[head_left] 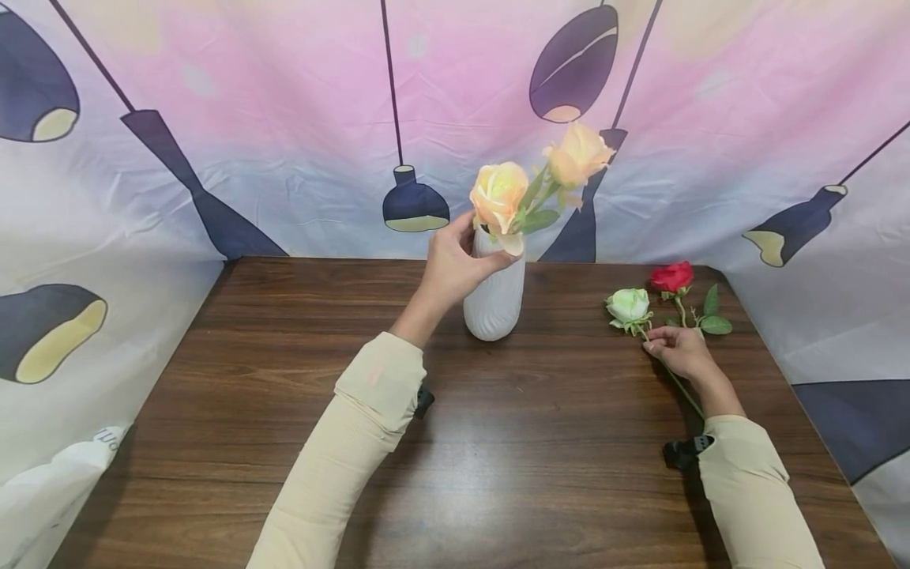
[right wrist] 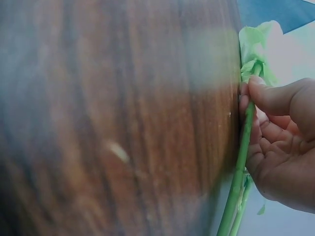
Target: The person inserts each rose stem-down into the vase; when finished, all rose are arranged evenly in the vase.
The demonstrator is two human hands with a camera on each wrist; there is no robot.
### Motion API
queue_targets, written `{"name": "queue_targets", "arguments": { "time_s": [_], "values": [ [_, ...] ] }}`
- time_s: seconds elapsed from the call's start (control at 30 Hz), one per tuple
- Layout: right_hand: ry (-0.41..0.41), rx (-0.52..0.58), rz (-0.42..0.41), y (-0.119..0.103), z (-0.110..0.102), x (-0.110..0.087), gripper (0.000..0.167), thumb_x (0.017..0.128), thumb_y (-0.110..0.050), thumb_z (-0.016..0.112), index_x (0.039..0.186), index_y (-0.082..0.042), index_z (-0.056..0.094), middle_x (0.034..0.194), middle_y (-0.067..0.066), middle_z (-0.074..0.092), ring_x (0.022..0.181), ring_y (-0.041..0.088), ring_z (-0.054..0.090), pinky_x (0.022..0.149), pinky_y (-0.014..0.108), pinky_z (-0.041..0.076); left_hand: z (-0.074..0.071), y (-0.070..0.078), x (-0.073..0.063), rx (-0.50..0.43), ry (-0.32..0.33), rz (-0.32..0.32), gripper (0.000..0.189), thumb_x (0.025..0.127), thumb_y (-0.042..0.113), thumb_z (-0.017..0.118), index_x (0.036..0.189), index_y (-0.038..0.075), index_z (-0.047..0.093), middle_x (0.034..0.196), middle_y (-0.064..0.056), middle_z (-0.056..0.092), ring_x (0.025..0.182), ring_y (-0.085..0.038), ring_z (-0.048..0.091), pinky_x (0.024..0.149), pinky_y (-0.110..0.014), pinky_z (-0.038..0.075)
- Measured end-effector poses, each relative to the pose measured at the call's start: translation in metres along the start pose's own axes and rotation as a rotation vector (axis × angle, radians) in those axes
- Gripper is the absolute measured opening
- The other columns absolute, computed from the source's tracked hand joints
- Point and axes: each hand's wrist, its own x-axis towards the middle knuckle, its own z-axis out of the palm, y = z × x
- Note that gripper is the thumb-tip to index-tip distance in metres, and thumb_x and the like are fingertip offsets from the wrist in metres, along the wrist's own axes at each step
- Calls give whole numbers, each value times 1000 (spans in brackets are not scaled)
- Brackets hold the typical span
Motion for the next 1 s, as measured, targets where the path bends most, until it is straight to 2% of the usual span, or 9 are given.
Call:
{"name": "queue_targets", "arguments": {
  "time_s": [0.17,0.4,0.63,0.77,0.9,1.0],
  "values": [
    [-6,8,2,1,1,-1,39,102,-14,60,128,15,57,91,2,68,74,-2,50,64,17,44,0,0,0,4,3,0,62,77,11,87,134,3,62,125,-16,72,111,-24,72,99,-38,59],
    [-33,45,1,0,2,-3,38,103,-14,58,128,14,56,88,-6,65,74,-3,51,65,18,45,0,1,-1,17,1,-9,63,77,13,87,134,4,62,125,-15,72,111,-22,72,97,-38,59],
    [-86,226,-26,2,-5,2,40,103,-7,55,133,19,48,87,-18,67,78,-9,61,73,12,52,0,0,0,15,1,-3,62,77,12,87,134,4,63,124,-15,72,107,-21,71,96,-38,60],
    [-100,298,-37,-2,-8,3,42,105,-10,54,134,18,45,86,-22,64,80,-8,63,75,12,54,1,0,0,18,-2,-8,63,77,12,87,134,4,63,123,-15,73,106,-20,71,94,-37,60],
    [-102,405,-41,-14,-13,2,30,105,-14,55,128,5,53,87,-22,66,83,-6,64,75,13,54,1,0,0,11,-4,-8,63,77,12,87,134,4,63,123,-15,73,107,-21,72,95,-38,60],
    [-114,578,-57,-25,-16,-1,13,103,-13,58,115,-10,62,88,-18,68,84,-3,67,75,12,55,0,1,0,7,-2,-8,62,77,11,87,134,3,63,124,-15,72,110,-23,72,97,-39,59]
  ]
}}
